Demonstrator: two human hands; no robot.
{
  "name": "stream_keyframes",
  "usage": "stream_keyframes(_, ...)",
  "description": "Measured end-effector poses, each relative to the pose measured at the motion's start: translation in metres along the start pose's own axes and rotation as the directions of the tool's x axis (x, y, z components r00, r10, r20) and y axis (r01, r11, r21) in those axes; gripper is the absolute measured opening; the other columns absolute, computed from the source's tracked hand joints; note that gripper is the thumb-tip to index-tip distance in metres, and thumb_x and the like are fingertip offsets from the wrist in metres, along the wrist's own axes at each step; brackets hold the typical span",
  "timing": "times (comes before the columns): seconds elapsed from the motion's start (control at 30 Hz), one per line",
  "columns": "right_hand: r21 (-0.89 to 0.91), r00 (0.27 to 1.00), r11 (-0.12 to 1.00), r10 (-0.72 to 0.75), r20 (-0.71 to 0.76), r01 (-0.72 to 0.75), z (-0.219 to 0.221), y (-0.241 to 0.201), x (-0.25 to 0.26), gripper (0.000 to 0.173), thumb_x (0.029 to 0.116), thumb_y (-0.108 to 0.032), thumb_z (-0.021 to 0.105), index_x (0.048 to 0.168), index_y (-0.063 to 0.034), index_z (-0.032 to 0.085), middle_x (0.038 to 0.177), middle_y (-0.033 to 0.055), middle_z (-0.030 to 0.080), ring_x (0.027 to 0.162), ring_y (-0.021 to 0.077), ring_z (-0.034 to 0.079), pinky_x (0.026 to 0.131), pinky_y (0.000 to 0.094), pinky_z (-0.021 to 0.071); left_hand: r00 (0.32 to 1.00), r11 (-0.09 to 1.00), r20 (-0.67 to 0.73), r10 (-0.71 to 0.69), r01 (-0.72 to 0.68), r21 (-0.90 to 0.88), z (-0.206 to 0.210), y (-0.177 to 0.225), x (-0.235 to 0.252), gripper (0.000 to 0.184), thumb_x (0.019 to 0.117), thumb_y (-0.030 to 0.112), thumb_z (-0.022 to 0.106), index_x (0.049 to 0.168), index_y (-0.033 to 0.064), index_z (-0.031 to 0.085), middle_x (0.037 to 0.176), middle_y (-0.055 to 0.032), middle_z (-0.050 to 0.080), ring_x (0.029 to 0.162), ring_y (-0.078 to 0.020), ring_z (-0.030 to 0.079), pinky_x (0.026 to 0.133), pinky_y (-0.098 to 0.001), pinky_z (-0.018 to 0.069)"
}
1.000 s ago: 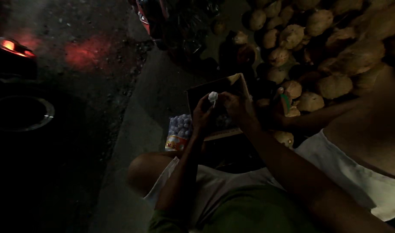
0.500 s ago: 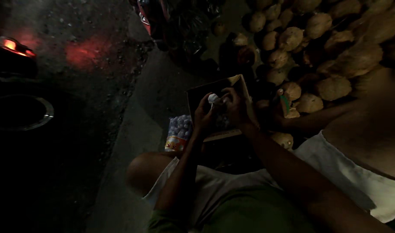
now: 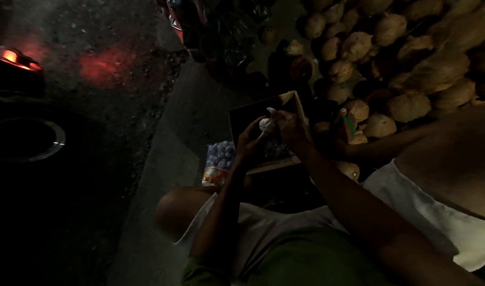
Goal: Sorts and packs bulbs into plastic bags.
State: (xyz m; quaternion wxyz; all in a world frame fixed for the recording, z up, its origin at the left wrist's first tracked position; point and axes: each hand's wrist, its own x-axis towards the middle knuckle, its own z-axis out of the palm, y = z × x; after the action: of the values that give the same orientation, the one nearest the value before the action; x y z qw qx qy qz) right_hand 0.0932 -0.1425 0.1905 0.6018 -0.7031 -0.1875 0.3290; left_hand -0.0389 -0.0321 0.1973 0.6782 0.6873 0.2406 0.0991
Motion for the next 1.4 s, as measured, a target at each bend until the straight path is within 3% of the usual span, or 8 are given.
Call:
stream_keyframes(0.07, -0.106, 0.999, 0.994, 0.021, -0.036, -0.025, -0.001, 0.006, 0.002, 0.045, 0.1093, -0.04, 0.045, 0.107, -0.0018, 0.07, 0.086, 0.0109, 0.068, 0.071, 0.0195, 0.065, 0.067, 0.0416, 0.058, 0.999, 0.998, -0.016, -0.048, 0.047, -0.034, 0.0, 0.002, 0.0, 0.047, 0.099, 0.016, 0.067, 0.144, 0.0186, 0.056, 0.121, -0.0044, 0.07, 0.097, -0.0143, 0.069, 0.083, -0.0342, 0.0603)
stream_keyframes(0.23, -0.476, 0.986, 0.877, 0.127, 0.112, -0.059, -0.01, 0.018, 0.007, 0.042, 0.1067, -0.02, 0.053, 0.144, -0.0007, 0.052, 0.136, 0.0254, 0.058, 0.121, 0.0408, 0.061, 0.103, 0.059, 0.0489, 0.991, 0.993, -0.081, -0.11, 0.107, -0.046, -0.001, 0.001, 0.003, 0.04, 0.1005, 0.013, 0.063, 0.141, 0.0142, 0.058, 0.121, -0.0062, 0.069, 0.096, -0.0153, 0.069, 0.081, -0.0342, 0.0597)
stream_keyframes(0.37, -0.101, 0.982, 0.992, 0.085, 0.168, -0.069, -0.007, -0.001, 0.003, 0.037, 0.1077, -0.033, 0.053, 0.123, -0.0021, 0.065, 0.105, 0.0144, 0.07, 0.09, 0.0217, 0.068, 0.083, 0.0436, 0.0588, 0.986, 0.993, -0.115, -0.117, 0.116, -0.018, -0.003, -0.001, 0.0, 0.038, 0.0996, 0.021, 0.067, 0.137, 0.0153, 0.059, 0.118, -0.0059, 0.07, 0.096, -0.0166, 0.069, 0.081, -0.0366, 0.0602)
stream_keyframes(0.5, -0.13, 0.962, 0.991, 0.053, 0.27, -0.018, -0.008, -0.011, -0.003, 0.035, 0.0999, -0.04, 0.066, 0.108, -0.0058, 0.067, 0.091, 0.0118, 0.068, 0.077, 0.0216, 0.065, 0.07, 0.0438, 0.0565, 0.99, 0.996, -0.109, -0.084, 0.086, 0.015, -0.002, -0.003, 0.002, 0.034, 0.0977, 0.016, 0.069, 0.131, 0.0133, 0.062, 0.111, -0.0033, 0.071, 0.089, -0.0117, 0.068, 0.077, -0.0307, 0.0594)
stream_keyframes(0.8, -0.174, 0.957, 0.959, -0.181, 0.224, 0.223, -0.011, -0.006, -0.001, 0.024, 0.1056, -0.022, 0.057, 0.101, -0.0034, 0.072, 0.085, 0.0063, 0.069, 0.076, 0.0113, 0.064, 0.074, 0.0333, 0.0548, 0.989, 0.987, -0.055, -0.138, 0.133, -0.094, -0.006, 0.005, -0.005, 0.037, 0.1033, 0.034, 0.06, 0.14, 0.0247, 0.057, 0.111, -0.0006, 0.071, 0.084, -0.0094, 0.068, 0.072, -0.0288, 0.0591)
stream_keyframes(1.03, -0.045, 0.964, 0.966, -0.249, 0.093, 0.254, -0.007, -0.007, -0.004, 0.025, 0.1017, -0.023, 0.064, 0.12, -0.0063, 0.069, 0.103, 0.0063, 0.072, 0.09, 0.0109, 0.069, 0.083, 0.0322, 0.0594, 0.975, 0.978, -0.129, -0.179, 0.163, -0.132, -0.006, 0.0, -0.002, 0.043, 0.1028, 0.037, 0.061, 0.143, 0.0226, 0.053, 0.109, -0.0039, 0.071, 0.083, -0.0122, 0.068, 0.072, -0.0311, 0.0595)
stream_keyframes(1.23, -0.302, 0.878, 0.825, -0.464, 0.12, 0.477, 0.002, -0.002, -0.008, 0.018, 0.0999, -0.02, 0.066, 0.108, -0.0054, 0.073, 0.098, 0.0082, 0.075, 0.087, 0.0164, 0.072, 0.082, 0.0376, 0.0603, 0.96, 0.966, -0.158, -0.229, 0.204, -0.159, -0.001, 0.008, -0.003, 0.037, 0.1036, 0.04, 0.058, 0.135, 0.0201, 0.057, 0.095, -0.0022, 0.069, 0.072, -0.0101, 0.065, 0.063, -0.0276, 0.0567)
stream_keyframes(1.4, -0.308, 0.963, 0.915, -0.27, 0.016, 0.262, 0.003, 0.003, -0.005, 0.023, 0.1038, -0.018, 0.058, 0.114, 0.0007, 0.068, 0.098, 0.0158, 0.071, 0.087, 0.0236, 0.07, 0.081, 0.043, 0.0591, 0.985, 0.925, -0.031, -0.169, 0.147, -0.351, -0.004, 0.001, -0.001, 0.036, 0.1057, 0.052, 0.045, 0.109, 0.0219, 0.063, 0.077, 0.0042, 0.058, 0.061, -0.005, 0.053, 0.055, -0.0209, 0.0484)
